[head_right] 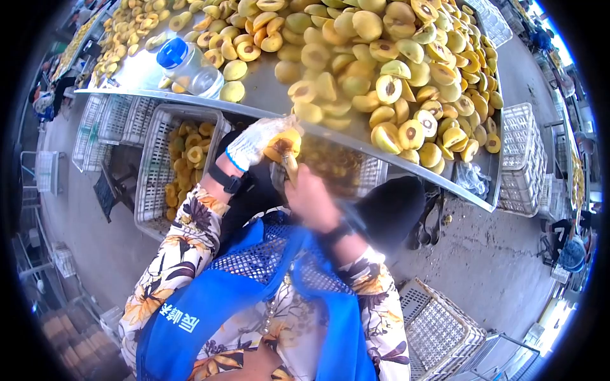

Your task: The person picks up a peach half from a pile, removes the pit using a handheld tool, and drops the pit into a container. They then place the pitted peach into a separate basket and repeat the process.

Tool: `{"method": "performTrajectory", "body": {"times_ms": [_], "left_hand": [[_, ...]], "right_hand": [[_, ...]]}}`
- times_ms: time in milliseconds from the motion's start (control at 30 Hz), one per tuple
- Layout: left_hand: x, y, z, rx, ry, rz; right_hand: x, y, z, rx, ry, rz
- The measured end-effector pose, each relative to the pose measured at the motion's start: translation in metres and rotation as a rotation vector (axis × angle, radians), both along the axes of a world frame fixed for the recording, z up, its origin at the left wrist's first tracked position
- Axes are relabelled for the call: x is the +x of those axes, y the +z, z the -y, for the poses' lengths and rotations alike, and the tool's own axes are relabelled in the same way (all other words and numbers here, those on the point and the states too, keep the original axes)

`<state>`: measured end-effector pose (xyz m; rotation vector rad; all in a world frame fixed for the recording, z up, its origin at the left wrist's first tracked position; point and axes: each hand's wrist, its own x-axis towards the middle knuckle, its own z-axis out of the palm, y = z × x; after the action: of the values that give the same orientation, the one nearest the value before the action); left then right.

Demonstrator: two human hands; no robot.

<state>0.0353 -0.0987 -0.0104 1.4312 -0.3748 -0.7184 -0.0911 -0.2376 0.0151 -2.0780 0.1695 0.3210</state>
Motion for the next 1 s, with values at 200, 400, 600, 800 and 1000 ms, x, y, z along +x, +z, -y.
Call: {"method": "performTrajectory", "body": {"times_ms": [200,400,600,800,1000], "left_hand": [[-0.015,0.029,0.004,-0.095,0.177,-0.364],[-0.032,-0.002,0.023,-0.057,0.553,-0.24],[-0.039,0.0,0.027,-0.01,0.523,-0.111],[-0.037,-0.002,0.025,0.078,0.313,0.057],[-0.046,-0.002,0.028,-0.207,0.344,-0.414]], "right_hand": [[-0.001,-0.015,-0.006,0.221,-0.135,0.109],[0.001,-0.009,-0.015,0.386,-0.13,-0.126],[-0.003,-0.008,-0.016,0.65,-0.184,-0.319],[-0.006,0.0,-0.008,0.91,-0.23,-0.54],[-0.01,-0.003,-0.003,1.172,-0.246,-0.647]]}}
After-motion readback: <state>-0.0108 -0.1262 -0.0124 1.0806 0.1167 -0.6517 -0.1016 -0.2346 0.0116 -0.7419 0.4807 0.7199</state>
